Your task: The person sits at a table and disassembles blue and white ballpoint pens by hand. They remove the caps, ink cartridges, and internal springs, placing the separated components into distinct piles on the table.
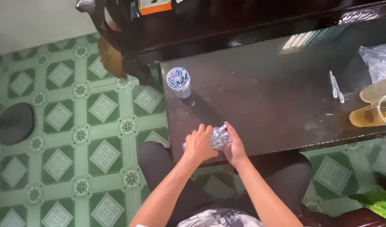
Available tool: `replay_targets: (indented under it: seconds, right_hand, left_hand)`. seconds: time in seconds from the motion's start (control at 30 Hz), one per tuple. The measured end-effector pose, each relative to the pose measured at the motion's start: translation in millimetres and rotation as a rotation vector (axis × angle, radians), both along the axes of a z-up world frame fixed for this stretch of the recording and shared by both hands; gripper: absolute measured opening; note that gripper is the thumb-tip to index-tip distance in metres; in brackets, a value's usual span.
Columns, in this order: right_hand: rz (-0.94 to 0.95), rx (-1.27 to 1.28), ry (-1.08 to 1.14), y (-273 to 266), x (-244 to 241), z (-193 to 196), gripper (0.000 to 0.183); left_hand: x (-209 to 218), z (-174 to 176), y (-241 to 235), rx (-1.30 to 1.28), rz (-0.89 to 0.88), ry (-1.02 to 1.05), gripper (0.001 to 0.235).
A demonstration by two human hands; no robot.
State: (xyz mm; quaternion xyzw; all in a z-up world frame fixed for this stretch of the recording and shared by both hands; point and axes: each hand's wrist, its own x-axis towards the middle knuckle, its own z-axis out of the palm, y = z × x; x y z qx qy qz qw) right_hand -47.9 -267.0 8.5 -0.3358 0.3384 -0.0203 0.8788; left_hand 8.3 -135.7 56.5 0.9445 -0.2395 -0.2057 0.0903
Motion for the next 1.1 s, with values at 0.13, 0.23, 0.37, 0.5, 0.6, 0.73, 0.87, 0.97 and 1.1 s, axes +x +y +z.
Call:
replay_targets:
  seconds: [0.13,0.23,0.37,0.5,0.6,0.73,0.87,0.97,1.1]
  right_hand:
    - [0.002,0.26,0.068,-0.9,2.7,-38.4,0.056]
    - [0.033,0.27,0.074,3.2,6.3,-24.9,0.06]
    - [-0.033,0.278,0.101,5.0,5.8,-16.8,0.065]
    - [0.038,0.293,0.044,5.2,6.0,-8.2,0.06]
    - [-0.064,0.376,0.064,6.5,12.2,-55.7,0.05]
    - [-0.1,0.409,0.087,0.1,20.4,-51.7,0.048]
    - [-0.158,0.38,0.052,-8.3,24.4,-45.7,0.05]
    - [-0.185,0.401,0.088,-8.0,23.6,-51.5,0.052]
    - [-0.223,0.371,0.171,-10.5,29.3,-55.9,0.051]
  left_hand:
    - [12.2,-15.7,-14.7,0.191,-0.13,-0.142,0.074]
    - [20.7,-24.3,-20.3,0.263,-0.208,-0.149,0.084]
    - [28.5,-36.0,-24.0,0.315,-0.247,-0.134,0.078]
    - [28.8,-9.6,-25.5,0.234,-0.263,-0.12,0.075]
    - [35.3,-24.8,-27.9,0.286,-0.262,-0.101,0.075]
    - [35.5,-4.3,-37.5,0.286,-0.303,-0.136,0.069]
    - [38.6,8.4,-31.3,0.288,-0.266,-0.129,0.075]
    - [37.4,13.4,-19.0,0.225,-0.282,-0.108,0.076]
    - [38.6,18.6,-6.7,0.15,-0.284,-0.057,0.086]
